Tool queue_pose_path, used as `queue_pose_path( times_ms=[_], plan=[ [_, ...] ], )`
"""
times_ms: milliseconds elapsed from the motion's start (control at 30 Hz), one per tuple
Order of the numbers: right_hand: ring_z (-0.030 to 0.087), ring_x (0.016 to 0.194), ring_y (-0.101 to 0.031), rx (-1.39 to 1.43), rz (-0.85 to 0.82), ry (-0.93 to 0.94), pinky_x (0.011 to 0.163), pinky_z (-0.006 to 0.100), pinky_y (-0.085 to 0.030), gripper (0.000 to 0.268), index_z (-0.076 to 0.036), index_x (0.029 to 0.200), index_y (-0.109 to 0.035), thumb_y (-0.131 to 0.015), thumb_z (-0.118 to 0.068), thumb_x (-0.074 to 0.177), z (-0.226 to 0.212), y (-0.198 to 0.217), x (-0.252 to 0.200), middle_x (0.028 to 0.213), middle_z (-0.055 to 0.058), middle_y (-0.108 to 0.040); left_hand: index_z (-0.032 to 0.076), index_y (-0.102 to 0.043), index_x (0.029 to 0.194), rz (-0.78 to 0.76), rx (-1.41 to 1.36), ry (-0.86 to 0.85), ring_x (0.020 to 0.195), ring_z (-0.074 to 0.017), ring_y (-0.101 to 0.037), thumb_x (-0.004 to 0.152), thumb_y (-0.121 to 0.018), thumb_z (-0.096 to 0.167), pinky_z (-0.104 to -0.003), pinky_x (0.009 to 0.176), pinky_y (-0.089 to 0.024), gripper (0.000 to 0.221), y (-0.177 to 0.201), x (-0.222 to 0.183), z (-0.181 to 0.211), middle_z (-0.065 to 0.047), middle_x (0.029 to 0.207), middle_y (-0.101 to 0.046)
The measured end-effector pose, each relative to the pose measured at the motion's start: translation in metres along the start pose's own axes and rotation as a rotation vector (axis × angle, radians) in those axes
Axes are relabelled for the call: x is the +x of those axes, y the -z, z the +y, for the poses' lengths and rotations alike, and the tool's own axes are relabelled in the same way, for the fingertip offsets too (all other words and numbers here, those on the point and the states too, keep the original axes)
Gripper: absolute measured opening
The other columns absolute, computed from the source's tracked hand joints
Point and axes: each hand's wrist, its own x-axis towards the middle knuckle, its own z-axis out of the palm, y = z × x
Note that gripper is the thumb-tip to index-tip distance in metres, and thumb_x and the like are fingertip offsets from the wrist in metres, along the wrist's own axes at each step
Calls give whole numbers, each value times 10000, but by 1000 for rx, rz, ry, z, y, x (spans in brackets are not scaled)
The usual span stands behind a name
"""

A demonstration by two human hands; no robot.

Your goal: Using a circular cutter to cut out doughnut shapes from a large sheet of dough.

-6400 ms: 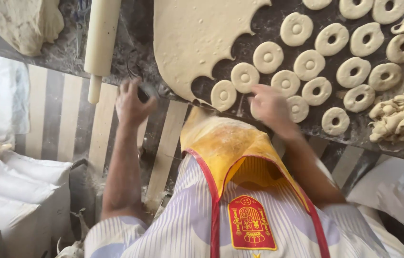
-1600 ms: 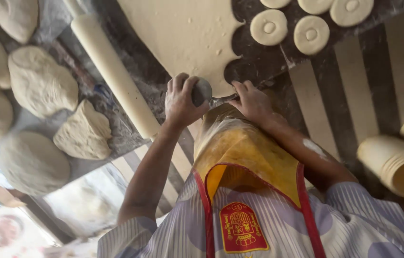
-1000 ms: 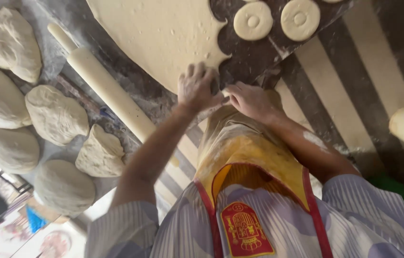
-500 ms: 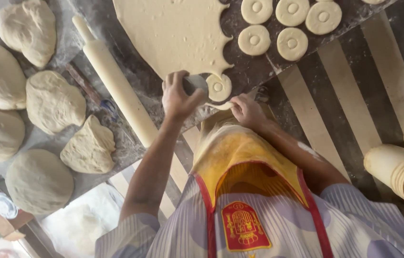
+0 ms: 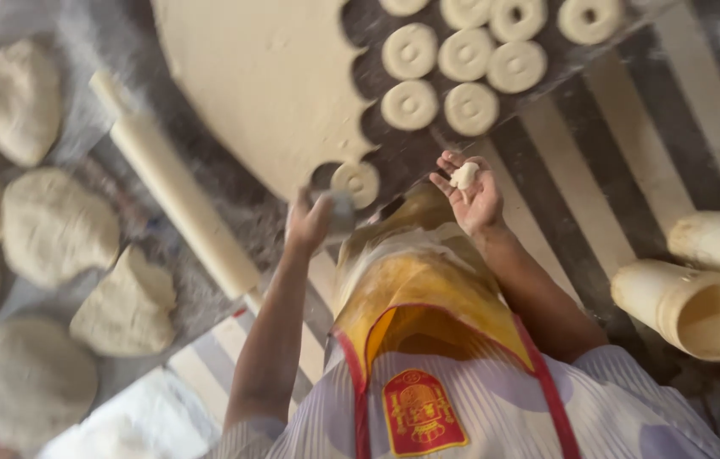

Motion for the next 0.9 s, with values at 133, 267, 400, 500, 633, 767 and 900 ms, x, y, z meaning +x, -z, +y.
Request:
queue_pose_path(
  times_ms=[133, 267, 400, 500, 633, 767, 900],
  plan=[
    [305, 969, -740, 94, 117, 71, 797, 447, -631, 374, -108, 941, -618, -464, -444, 999, -59, 36, 35, 1029, 153, -738, 16, -643, 1220, 75, 171, -164, 1073, -372, -647, 815, -706, 342, -458, 952, -505, 524, -6, -21, 2, -246, 1134, -670],
    [208, 888, -709, -102, 286, 21, 806, 375, -600, 228, -77, 1118, -622, -604, -303, 1092, -128, 104, 107, 1012, 85, -704, 58, -622, 1268, 166, 304, -149, 1202, -405, -565, 809, -697, 345, -478, 1038, -448, 547, -15, -43, 33, -221, 1248, -605],
    [156, 787, -674, -382, 358, 160, 753, 352, -596, 240, -157, 1142, -559, -616, -355, 1021, -228, 53, 170, 937, 30, -672, 100, -641, 1270, 213, 388, -21, 1223, -397, -553, 763, -719, 351, -489, 1031, -441, 571, -26, -53, 58, -189, 1281, -582],
    [209, 989, -665, -379, 281, 314, 929, 480, -588, 385, -95, 1235, -551, -627, -392, 1002, -294, 41, 228, 1084, 73, -635, 97, -626, 1299, 287, 400, 53, 1234, -391, -542, 748, -720, 357, -496, 1038, -439, 617, -34, -44, 49, -184, 1314, -563],
    [193, 1236, -571, -508, 307, 355, 1074, 462, -458, 583, -200, 1491, -315, -589, -446, 1039, -316, 43, 265, 1316, 35, -487, 79, -595, 1323, 411, 314, 187, 1237, -386, -534, 738, -724, 356, -496, 1033, -438, 660, -46, -57, 48, -190, 1363, -531],
    [206, 1050, -613, -997, 200, 481, 927, 386, -541, 509, -13, 1332, -571, -564, -449, 1069, -235, 20, 266, 1176, 101, -622, 55, -592, 1309, 605, 231, 117, 1258, -375, -539, 760, -745, 273, -473, 1081, -442, 610, -66, -79, 35, -188, 1312, -560],
    [89, 902, -666, -1160, -514, -111, 792, 255, -549, 287, -33, 1184, -702, -611, -271, 1052, -91, 9, 202, 1073, 47, -735, 48, -588, 1329, 771, 181, 104, 1284, -364, -548, 804, -743, 241, -451, 1106, -455, 581, -66, -106, 30, -185, 1341, -562]
  ],
)
